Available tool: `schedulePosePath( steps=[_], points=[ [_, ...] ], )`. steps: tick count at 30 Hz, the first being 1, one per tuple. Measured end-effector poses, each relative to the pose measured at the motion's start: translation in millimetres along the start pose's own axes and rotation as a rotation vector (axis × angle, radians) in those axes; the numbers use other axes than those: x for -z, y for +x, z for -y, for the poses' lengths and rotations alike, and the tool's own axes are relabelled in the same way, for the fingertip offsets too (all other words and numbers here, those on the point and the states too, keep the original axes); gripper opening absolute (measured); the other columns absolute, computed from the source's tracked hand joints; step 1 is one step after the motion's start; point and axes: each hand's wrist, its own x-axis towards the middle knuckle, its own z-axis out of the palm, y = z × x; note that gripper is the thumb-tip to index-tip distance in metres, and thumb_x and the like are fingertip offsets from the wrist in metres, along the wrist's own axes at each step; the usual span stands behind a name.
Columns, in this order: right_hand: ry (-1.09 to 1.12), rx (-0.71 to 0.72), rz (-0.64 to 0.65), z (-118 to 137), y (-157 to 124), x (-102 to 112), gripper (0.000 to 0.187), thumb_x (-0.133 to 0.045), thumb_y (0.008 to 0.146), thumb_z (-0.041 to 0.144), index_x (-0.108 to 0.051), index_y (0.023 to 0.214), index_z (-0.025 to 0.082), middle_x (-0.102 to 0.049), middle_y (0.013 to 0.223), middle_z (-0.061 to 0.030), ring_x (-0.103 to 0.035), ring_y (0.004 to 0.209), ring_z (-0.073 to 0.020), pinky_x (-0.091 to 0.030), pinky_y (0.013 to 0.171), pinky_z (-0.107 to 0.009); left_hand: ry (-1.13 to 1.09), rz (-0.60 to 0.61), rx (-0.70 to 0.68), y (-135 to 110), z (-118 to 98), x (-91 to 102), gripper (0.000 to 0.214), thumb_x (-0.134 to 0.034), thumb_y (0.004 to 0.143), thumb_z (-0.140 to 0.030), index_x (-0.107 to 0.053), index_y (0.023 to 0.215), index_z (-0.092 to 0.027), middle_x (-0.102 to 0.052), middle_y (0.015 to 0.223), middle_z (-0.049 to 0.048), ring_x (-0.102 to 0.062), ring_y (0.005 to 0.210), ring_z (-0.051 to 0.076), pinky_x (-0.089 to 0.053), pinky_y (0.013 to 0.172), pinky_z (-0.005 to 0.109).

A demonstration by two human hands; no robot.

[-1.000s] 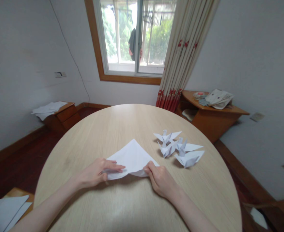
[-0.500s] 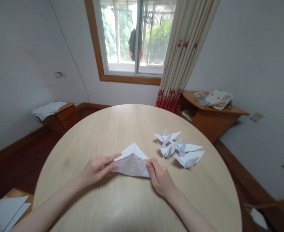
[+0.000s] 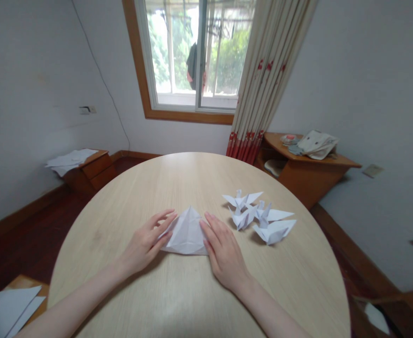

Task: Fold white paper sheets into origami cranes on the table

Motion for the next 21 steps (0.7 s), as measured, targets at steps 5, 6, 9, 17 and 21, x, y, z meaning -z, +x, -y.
schedulePosePath(
  steps=[5, 6, 9, 17, 21],
  points=[
    [-0.092, 0.073, 0.087, 2.6, 1.0, -2.0, 0.059, -0.034, 0.097, 0.013, -0.017, 0.152, 0.023, -0.039, 0.149, -0.0107, -0.032, 0.139, -0.0233, -0.037, 0.107, -0.047, 0.096, 0.011, -0.102, 1.0, -2.9, 2.1, 0.041, -0.036, 0.098, -0.02, -0.045, 0.138, -0.025, -0.04, 0.145, 0.0118, -0.045, 0.126, 0.025, -0.044, 0.098, 0.043],
    [-0.102, 0.076, 0.105, 2.9, 1.0, -3.0, 0.059, -0.034, 0.097, 0.014, -0.015, 0.152, 0.022, -0.038, 0.15, -0.0108, -0.031, 0.139, -0.0232, -0.036, 0.107, -0.047, 0.113, 0.02, -0.108, 1.1, -3.4, 2.0, 0.04, -0.037, 0.098, -0.022, -0.047, 0.137, -0.023, -0.041, 0.145, 0.0121, -0.045, 0.126, 0.026, -0.043, 0.099, 0.044],
    [-0.133, 0.08, 0.164, 3.1, 0.5, -6.6, 0.059, -0.034, 0.098, 0.017, -0.012, 0.152, 0.019, -0.035, 0.151, -0.0106, -0.029, 0.141, -0.0227, -0.033, 0.11, -0.048, 0.153, 0.047, -0.124, 0.9, -4.2, -0.3, 0.039, -0.037, 0.098, -0.024, -0.05, 0.135, -0.021, -0.043, 0.144, 0.0123, -0.044, 0.126, 0.026, -0.042, 0.098, 0.043],
    [-0.152, 0.074, 0.287, 1.1, -2.6, -14.6, 0.059, -0.033, 0.1, 0.022, -0.006, 0.152, 0.019, -0.033, 0.152, -0.0101, -0.028, 0.141, -0.0222, -0.031, 0.112, -0.052, 0.274, 0.133, -0.091, 0.8, -5.2, -7.9, 0.039, -0.039, 0.098, -0.029, -0.05, 0.134, -0.018, -0.046, 0.144, 0.0108, -0.044, 0.128, 0.026, -0.04, 0.1, 0.044],
    [-0.127, 0.073, 0.317, -0.4, -5.1, -18.1, 0.059, -0.034, 0.1, 0.022, -0.007, 0.152, 0.019, -0.031, 0.153, -0.0097, -0.026, 0.142, -0.0222, -0.032, 0.112, -0.052, 0.329, 0.149, -0.078, -0.8, -5.7, -11.6, 0.04, -0.038, 0.099, -0.032, -0.05, 0.135, -0.018, -0.048, 0.142, 0.0097, -0.045, 0.128, 0.027, -0.036, 0.104, 0.044]
  ],
)
